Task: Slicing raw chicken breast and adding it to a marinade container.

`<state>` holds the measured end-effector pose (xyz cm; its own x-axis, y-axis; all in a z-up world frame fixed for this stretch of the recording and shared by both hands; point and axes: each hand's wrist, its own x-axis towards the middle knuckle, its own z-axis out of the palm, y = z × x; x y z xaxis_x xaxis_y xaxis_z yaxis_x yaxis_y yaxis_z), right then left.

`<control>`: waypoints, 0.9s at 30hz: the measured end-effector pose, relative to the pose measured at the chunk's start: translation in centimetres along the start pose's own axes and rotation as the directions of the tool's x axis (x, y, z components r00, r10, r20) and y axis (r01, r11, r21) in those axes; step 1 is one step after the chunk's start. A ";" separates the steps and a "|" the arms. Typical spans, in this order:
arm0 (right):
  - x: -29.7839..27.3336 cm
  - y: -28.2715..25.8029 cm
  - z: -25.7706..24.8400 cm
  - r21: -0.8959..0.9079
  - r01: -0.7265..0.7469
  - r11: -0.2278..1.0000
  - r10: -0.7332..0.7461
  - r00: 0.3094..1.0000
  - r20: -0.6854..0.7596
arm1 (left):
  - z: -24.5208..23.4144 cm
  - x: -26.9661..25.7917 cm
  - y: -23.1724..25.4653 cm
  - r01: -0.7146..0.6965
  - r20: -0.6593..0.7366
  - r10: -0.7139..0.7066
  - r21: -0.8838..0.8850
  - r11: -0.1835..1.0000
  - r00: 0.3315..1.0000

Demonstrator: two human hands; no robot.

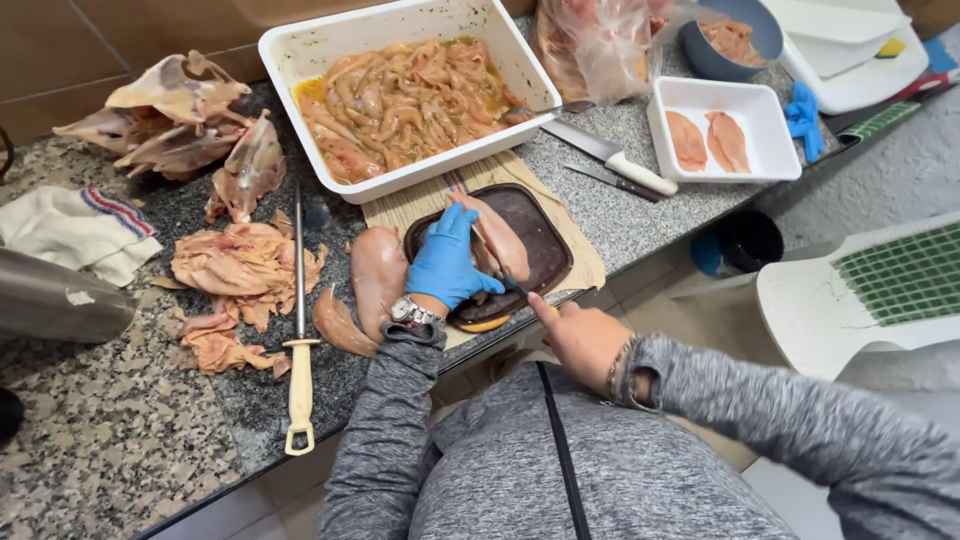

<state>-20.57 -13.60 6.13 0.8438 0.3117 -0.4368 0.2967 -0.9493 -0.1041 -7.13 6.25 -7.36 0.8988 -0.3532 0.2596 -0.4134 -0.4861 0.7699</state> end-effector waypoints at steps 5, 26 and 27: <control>-0.4 -0.2 7.0 0.043 -0.064 0.997 0.069 0.992 -0.103 | -1.5 -0.1 1.0 -0.239 0.013 0.239 0.091 0.967 0.971; -7.9 7.5 7.8 0.099 -0.086 0.991 0.104 0.976 -0.191 | -1.8 -2.5 5.2 0.096 -0.243 -0.066 0.116 0.989 0.968; -8.3 7.9 7.5 0.191 -0.118 0.975 0.165 0.954 -0.252 | -1.6 -2.4 5.4 0.345 -0.290 -0.300 0.118 0.931 0.909</control>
<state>-28.64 -23.98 2.23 0.9661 0.1514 -0.2089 0.1043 -0.9698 -0.2204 -11.24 5.77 -2.86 0.9832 0.0564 0.1739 -0.0921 -0.6688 0.7377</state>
